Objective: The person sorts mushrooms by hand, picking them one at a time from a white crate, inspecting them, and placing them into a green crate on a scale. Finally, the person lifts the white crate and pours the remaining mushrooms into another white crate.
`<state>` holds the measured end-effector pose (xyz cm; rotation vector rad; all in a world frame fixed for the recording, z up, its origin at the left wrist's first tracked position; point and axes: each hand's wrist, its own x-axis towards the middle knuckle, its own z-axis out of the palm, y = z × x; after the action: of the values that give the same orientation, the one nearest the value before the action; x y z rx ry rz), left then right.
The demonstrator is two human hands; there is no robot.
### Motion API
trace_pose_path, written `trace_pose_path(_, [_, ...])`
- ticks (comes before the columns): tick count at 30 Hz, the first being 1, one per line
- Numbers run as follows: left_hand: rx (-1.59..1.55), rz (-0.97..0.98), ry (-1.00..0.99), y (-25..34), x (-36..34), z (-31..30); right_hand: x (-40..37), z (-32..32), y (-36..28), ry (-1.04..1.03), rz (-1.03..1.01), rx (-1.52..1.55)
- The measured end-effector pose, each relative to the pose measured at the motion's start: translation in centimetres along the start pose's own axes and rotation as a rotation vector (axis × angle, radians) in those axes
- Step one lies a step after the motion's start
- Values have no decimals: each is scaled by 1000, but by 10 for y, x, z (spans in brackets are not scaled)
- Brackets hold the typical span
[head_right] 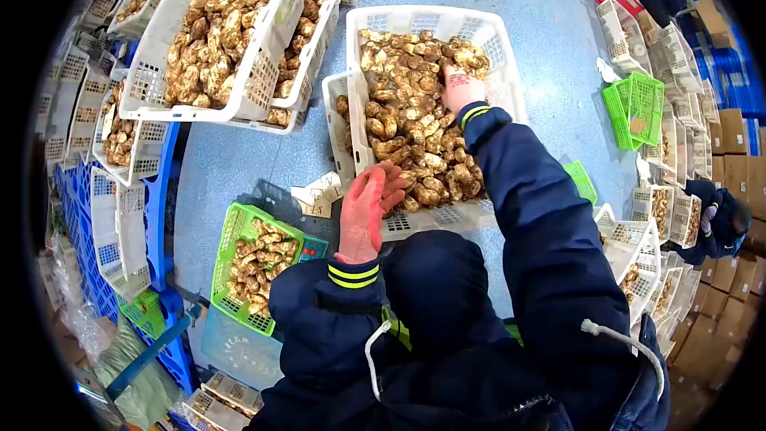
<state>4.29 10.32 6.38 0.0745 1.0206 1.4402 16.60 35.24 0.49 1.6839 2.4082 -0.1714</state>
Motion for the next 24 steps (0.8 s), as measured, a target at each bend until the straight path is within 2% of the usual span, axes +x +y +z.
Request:
trace_pose_path(1, [-6,2,1,0,0,0,-3,-4,10,51,-2,-7])
trace_pose_path(2, [-11,10,-5,0,0,1,-1,-3,10,234,-90,27])
trace_pose_path(3, [-12,18,-11,0,0,2,-4,-4,17,213,-77,-5])
trace_pose_path(5, [-14,2,-23,-1,0,4,-6,-11,8,220,-278,76])
trace_pose_path(7, [-21,-9,-49,-2,-1,6,-8,2,-5,268,-373,66])
trace_pose_path(9, [-7,20,-53,-3,-1,4,-6,18,-19,109,-297,-42])
trace_pose_path(11, [1,-14,-3,-3,0,1,2,30,-20,198,-227,49])
trace_pose_path(13, [14,-18,4,-4,-1,-3,5,30,-4,114,-232,278])
trace_pose_path(14, [8,-6,4,-3,-1,-1,4,21,4,29,-283,315])
trace_pose_path(15, [0,12,4,-1,-1,0,0,11,14,31,-406,269])
trace_pose_path(17, [0,-20,30,3,-1,5,-6,-22,27,-581,-373,311])
trace_pose_path(18, [-3,-19,-9,1,0,5,-12,-37,28,-581,-392,74])
trace_pose_path(19, [-4,-19,-53,-1,0,6,-26,-66,10,-623,-332,47])
trace_pose_path(21, [-8,1,-74,-1,-2,9,-14,-45,6,-206,-440,70])
trace_pose_path(22, [-1,-17,-52,-2,-2,9,-6,-32,-6,-172,-290,106])
trace_pose_path(23, [7,-31,-25,-1,-3,7,8,2,-8,-57,-314,-29])
trace_pose_path(24, [11,-34,-9,1,-4,4,9,15,-17,-34,-260,-102])
